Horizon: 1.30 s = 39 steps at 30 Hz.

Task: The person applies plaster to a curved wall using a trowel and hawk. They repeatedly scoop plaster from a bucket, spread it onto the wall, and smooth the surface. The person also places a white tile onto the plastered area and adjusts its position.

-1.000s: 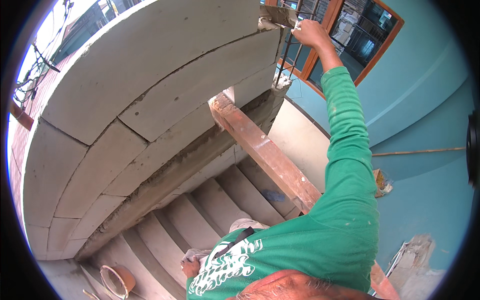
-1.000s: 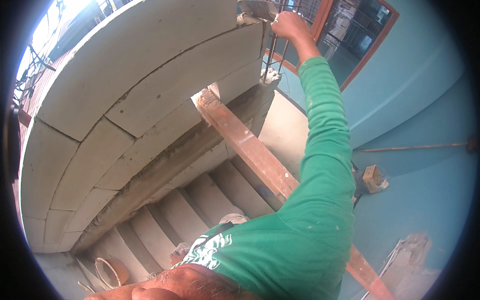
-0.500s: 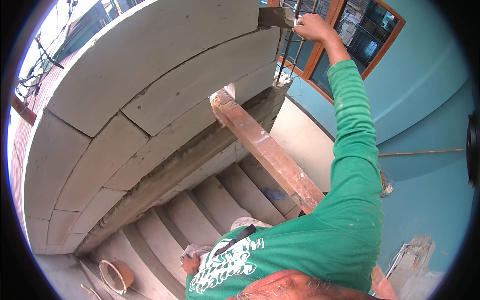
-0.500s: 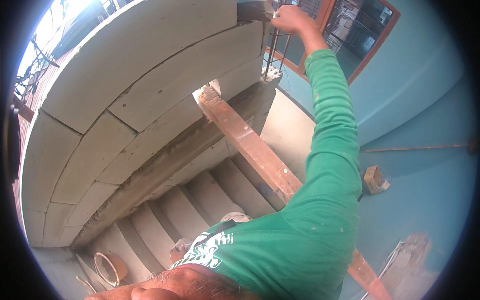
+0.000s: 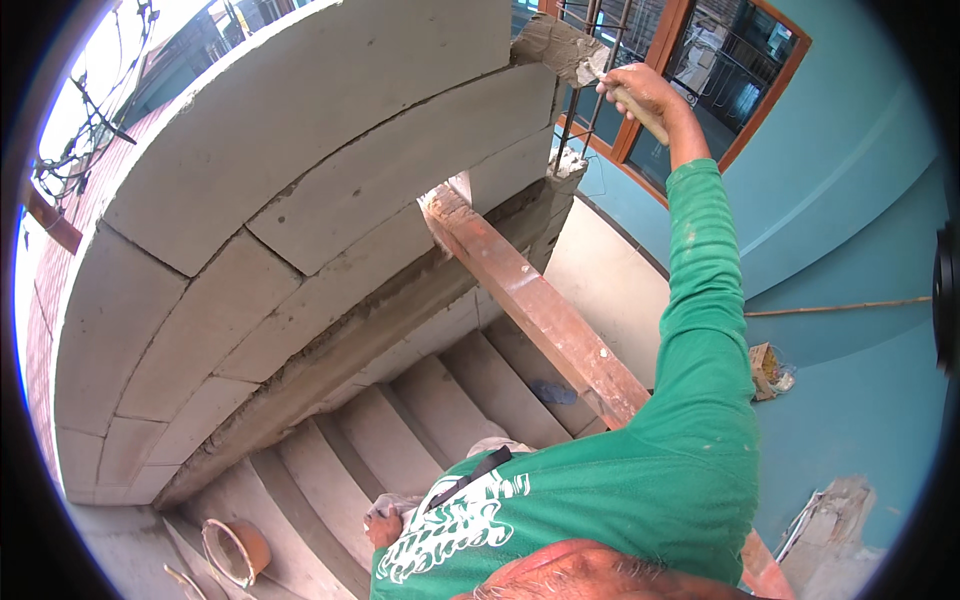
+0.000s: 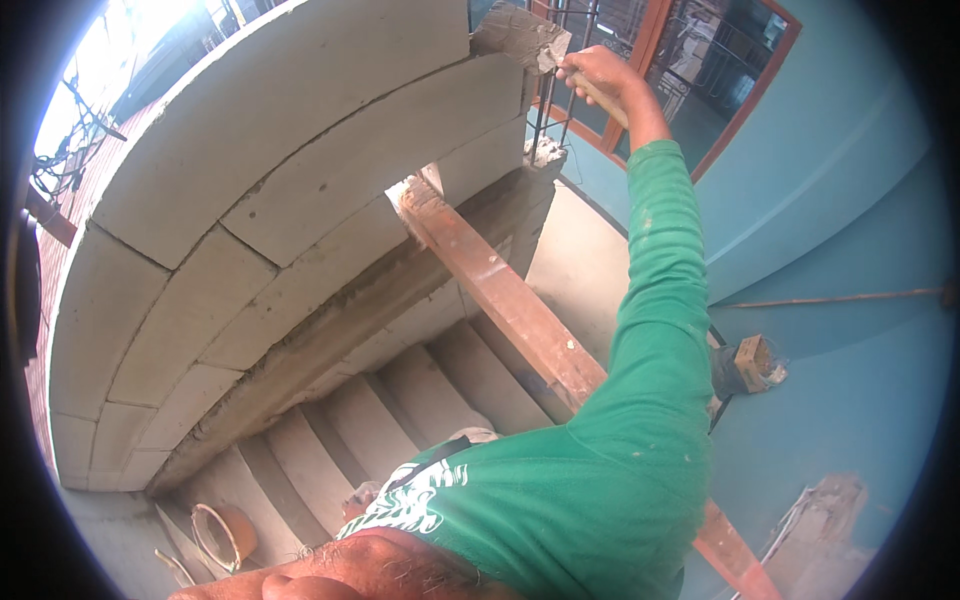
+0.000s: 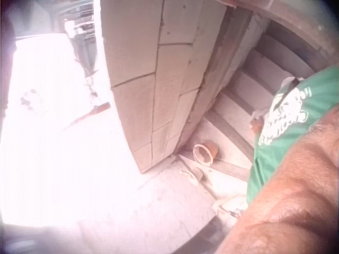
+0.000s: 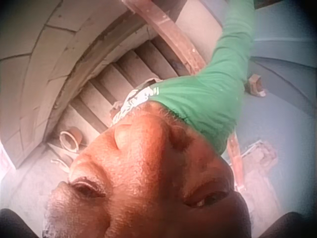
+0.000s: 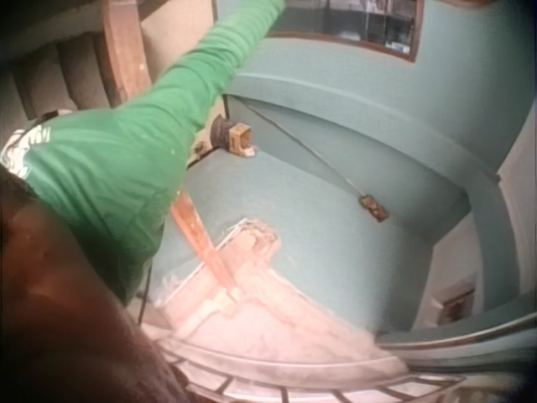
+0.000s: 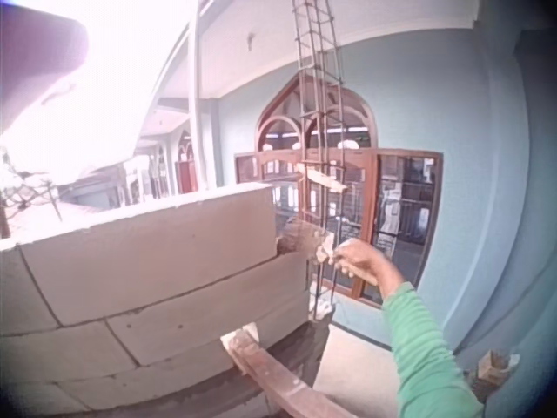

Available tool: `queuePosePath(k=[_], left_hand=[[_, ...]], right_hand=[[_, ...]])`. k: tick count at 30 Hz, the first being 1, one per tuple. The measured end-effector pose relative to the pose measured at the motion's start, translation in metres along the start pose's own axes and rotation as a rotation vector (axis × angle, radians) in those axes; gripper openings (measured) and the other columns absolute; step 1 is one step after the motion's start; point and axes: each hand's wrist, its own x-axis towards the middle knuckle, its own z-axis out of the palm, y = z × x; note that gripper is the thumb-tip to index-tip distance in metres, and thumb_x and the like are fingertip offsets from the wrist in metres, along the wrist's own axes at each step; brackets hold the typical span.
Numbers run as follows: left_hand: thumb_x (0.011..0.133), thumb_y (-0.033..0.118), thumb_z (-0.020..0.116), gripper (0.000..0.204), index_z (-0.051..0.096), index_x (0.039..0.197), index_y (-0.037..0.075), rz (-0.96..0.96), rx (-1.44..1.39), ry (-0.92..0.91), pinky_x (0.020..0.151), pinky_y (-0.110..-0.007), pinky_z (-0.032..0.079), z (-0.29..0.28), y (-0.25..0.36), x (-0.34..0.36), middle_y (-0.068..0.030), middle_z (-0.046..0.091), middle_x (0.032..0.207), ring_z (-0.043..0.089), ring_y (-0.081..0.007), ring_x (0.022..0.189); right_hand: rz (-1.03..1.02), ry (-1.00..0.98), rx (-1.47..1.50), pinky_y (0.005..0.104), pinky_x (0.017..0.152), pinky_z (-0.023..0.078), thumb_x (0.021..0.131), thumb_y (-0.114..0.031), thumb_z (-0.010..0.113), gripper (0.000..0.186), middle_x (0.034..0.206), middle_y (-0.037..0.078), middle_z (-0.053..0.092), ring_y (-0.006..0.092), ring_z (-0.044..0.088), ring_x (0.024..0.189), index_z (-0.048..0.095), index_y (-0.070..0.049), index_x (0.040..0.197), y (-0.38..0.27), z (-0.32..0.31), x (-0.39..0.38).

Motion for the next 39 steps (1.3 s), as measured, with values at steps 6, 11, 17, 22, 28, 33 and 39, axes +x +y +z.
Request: queuePosePath(k=[6,11,17,22,28,33,39], left_hand=[[0.097,0.063,0.056,0.087,0.045,0.155,-0.001,0.057,0.015,0.009,0.124,-0.053,0.030,-0.007,0.004,0.008,-0.0314,0.031,0.165,0.034,-0.0487,0.151],[0.097,0.063,0.055,0.087,0.047,0.153,-0.003,0.130,0.024,0.031,0.124,-0.052,0.031,0.003,-0.006,0.020,-0.0336,0.033,0.163,0.035,-0.0467,0.151],[0.097,0.063,0.056,0.088,0.045,0.155,-0.002,0.081,-0.015,0.073,0.123,-0.053,0.032,0.010,-0.007,0.003,-0.0329,0.031,0.164,0.035,-0.0496,0.149],[0.097,0.063,0.056,0.089,0.044,0.155,-0.003,0.049,0.010,0.025,0.123,-0.053,0.032,0.001,0.007,-0.006,-0.0319,0.030,0.165,0.035,-0.0496,0.150],[0.098,0.062,0.056,0.087,0.044,0.155,-0.003,0.090,-0.010,0.043,0.125,-0.052,0.028,0.007,-0.015,0.007,-0.0311,0.033,0.164,0.033,-0.0462,0.152],[0.098,0.061,0.055,0.087,0.044,0.154,-0.004,0.060,-0.007,0.054,0.127,-0.051,0.025,0.012,-0.004,0.000,-0.0300,0.032,0.165,0.030,-0.0455,0.154],[0.097,0.061,0.056,0.087,0.043,0.156,-0.002,0.043,-0.015,0.061,0.126,-0.052,0.025,0.012,0.001,-0.002,-0.0281,0.029,0.167,0.031,-0.0458,0.153]], right_hand=[[0.030,-0.002,0.490,0.0239,0.048,0.051,0.103,-0.029,0.064,0.031,0.078,0.001,0.064,0.0076,0.060,0.061,0.071,0.001,0.108,-0.001,0.054,0.002],[-0.102,0.147,0.364,0.0276,0.051,0.052,0.101,-0.031,0.066,0.033,0.082,0.002,0.066,0.0102,0.061,0.062,0.070,0.002,0.104,-0.007,0.100,-0.001],[-0.278,0.454,0.125,0.0404,0.071,0.053,0.098,-0.038,0.066,0.041,0.086,0.017,0.068,0.0286,0.068,0.075,0.068,0.002,0.089,0.002,0.142,-0.030],[-0.208,0.578,-0.128,0.0330,0.060,0.055,0.099,-0.036,0.067,0.039,0.076,0.008,0.070,0.0173,0.068,0.063,0.071,0.002,0.093,0.023,0.114,0.004],[-0.255,0.447,-0.605,0.0412,0.063,0.058,0.097,-0.036,0.066,0.041,0.064,0.014,0.067,0.0265,0.068,0.058,0.074,0.003,0.087,-0.024,0.091,0.026],[-0.155,0.141,-0.529,0.0428,0.052,0.055,0.097,-0.034,0.067,0.044,0.063,0.012,0.065,0.0235,0.064,0.052,0.070,0.004,0.076,-0.064,0.066,0.009],[0.001,0.050,-0.037,0.0307,0.049,0.051,0.103,-0.032,0.066,0.036,0.077,0.005,0.065,0.0117,0.061,0.062,0.071,0.003,0.099,-0.046,0.057,-0.020]])
